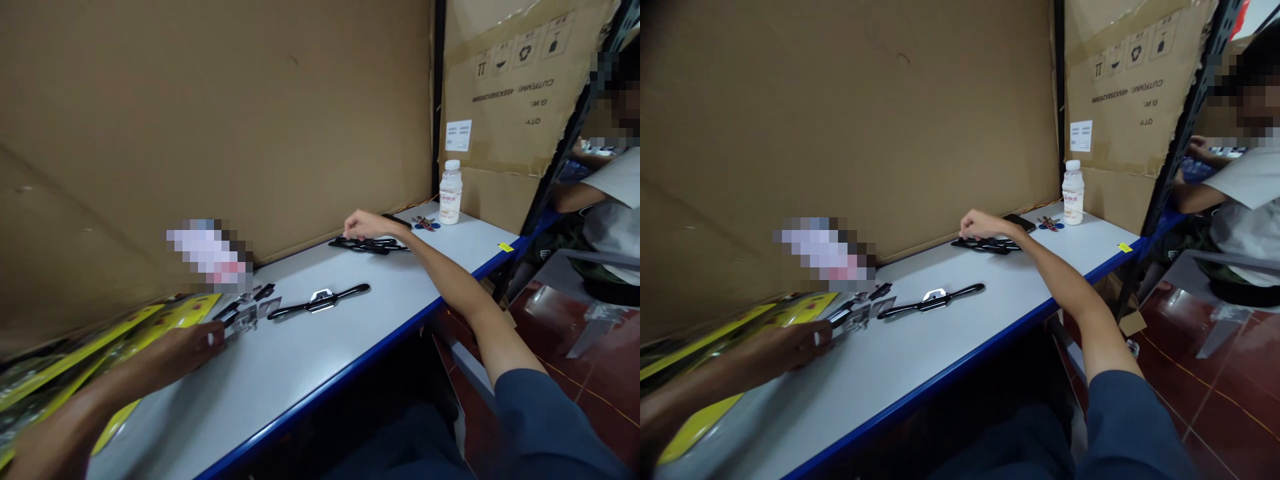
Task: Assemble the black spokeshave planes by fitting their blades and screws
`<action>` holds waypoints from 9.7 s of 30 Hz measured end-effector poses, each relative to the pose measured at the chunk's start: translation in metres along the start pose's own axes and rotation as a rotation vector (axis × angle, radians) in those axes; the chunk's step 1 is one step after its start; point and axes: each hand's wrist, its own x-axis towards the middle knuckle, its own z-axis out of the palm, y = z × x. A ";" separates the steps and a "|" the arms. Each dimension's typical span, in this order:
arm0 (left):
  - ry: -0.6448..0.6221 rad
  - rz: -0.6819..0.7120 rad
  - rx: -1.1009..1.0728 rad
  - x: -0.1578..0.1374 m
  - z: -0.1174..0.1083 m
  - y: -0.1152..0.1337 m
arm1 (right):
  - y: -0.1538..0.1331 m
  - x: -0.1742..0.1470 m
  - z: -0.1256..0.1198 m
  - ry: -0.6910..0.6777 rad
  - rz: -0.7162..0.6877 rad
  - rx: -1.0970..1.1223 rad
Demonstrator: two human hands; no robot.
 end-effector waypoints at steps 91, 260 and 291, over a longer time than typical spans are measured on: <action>0.409 0.282 -0.524 0.006 0.019 0.137 | -0.065 -0.020 0.089 -0.426 -0.118 -0.368; 0.523 0.498 -0.078 0.013 0.024 0.123 | -0.073 -0.029 0.096 -0.396 -0.191 -0.535; 0.477 0.430 -0.278 0.018 0.025 0.128 | -0.074 -0.030 0.098 -0.371 -0.243 -0.567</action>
